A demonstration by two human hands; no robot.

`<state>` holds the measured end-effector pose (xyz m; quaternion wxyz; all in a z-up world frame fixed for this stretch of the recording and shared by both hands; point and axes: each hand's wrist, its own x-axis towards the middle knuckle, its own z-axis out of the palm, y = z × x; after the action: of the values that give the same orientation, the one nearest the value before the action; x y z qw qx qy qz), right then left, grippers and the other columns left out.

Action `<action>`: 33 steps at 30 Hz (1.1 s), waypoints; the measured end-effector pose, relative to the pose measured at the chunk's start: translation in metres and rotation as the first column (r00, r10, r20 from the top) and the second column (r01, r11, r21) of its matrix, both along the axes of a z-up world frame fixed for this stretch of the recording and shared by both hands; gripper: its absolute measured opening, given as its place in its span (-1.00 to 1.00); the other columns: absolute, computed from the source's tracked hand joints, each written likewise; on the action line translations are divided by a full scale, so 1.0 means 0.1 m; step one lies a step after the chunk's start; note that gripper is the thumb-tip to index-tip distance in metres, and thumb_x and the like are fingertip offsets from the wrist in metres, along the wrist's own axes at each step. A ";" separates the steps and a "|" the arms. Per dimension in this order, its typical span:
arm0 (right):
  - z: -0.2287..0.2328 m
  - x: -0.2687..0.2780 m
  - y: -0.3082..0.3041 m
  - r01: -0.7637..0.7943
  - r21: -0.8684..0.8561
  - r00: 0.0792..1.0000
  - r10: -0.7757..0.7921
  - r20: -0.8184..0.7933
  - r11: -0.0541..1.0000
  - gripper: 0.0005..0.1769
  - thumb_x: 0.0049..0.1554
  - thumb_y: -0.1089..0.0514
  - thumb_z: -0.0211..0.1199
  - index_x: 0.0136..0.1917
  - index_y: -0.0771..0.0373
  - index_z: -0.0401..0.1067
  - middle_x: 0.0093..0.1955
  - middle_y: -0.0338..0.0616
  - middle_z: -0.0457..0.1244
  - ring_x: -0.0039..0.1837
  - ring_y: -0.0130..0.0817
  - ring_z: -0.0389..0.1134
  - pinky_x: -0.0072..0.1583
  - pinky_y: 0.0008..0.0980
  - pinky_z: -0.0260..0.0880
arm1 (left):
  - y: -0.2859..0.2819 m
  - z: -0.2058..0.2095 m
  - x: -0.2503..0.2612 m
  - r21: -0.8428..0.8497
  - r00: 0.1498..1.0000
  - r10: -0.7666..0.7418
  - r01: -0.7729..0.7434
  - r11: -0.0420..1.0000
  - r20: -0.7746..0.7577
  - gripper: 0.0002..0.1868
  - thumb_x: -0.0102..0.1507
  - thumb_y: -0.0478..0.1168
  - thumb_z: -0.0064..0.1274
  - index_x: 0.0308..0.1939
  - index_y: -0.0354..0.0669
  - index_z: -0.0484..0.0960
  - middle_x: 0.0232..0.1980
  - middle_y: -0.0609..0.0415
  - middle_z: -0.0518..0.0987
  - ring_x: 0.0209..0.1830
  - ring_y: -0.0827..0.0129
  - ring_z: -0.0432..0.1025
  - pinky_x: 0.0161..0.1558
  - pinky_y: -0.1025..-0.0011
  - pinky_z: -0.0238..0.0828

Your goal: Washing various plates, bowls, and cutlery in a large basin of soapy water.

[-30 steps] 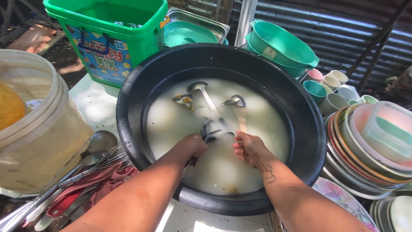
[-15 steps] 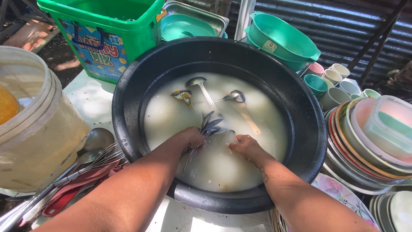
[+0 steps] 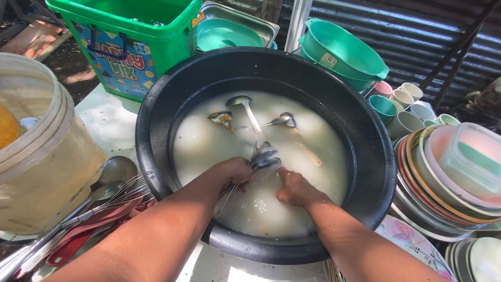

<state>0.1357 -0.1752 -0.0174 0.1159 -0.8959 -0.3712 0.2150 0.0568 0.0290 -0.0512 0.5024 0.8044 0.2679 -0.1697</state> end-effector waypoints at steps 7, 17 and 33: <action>0.16 -0.14 -0.02 0.065 -0.024 0.995 -0.066 -0.078 0.998 -0.41 -0.04 0.10 0.29 0.25 0.28 0.34 0.28 0.10 0.30 0.36 0.02 0.32 0.33 -0.09 0.34 | 0.27 -0.08 0.09 -0.308 0.816 0.571 -0.523 0.795 0.087 -0.79 0.29 -0.27 0.00 -0.10 -0.35 0.60 -0.23 -0.15 0.58 -0.39 0.17 0.53 -0.50 0.21 0.43; -0.30 0.12 -0.08 -0.097 0.026 0.994 0.096 0.047 0.995 -0.27 -0.09 0.07 0.34 0.36 0.17 0.32 0.33 0.14 0.23 0.40 0.06 0.25 0.37 -0.11 0.27 | 0.16 -0.51 0.18 0.403 0.995 -0.099 0.100 0.910 -0.025 -0.55 0.14 -0.13 0.19 0.04 -0.35 0.67 0.05 -0.26 0.63 0.07 0.02 0.55 0.11 0.23 0.46; 0.18 -0.15 -0.19 0.060 -0.222 0.998 -0.058 0.018 0.973 -0.04 -0.08 -0.21 0.50 0.43 0.22 0.23 0.39 0.10 0.23 0.47 0.00 0.22 0.44 -0.16 0.19 | 0.02 0.22 0.00 -0.316 0.950 0.175 -0.088 0.945 0.260 -0.78 0.18 -0.30 0.15 -0.09 -0.15 0.71 -0.26 0.01 0.63 -0.29 0.30 0.51 -0.18 0.28 0.47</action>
<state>0.1204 -0.1940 0.0004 0.0188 -0.9150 -0.3186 0.2466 0.0573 0.0307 -0.0289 0.6625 0.7145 0.2176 -0.0567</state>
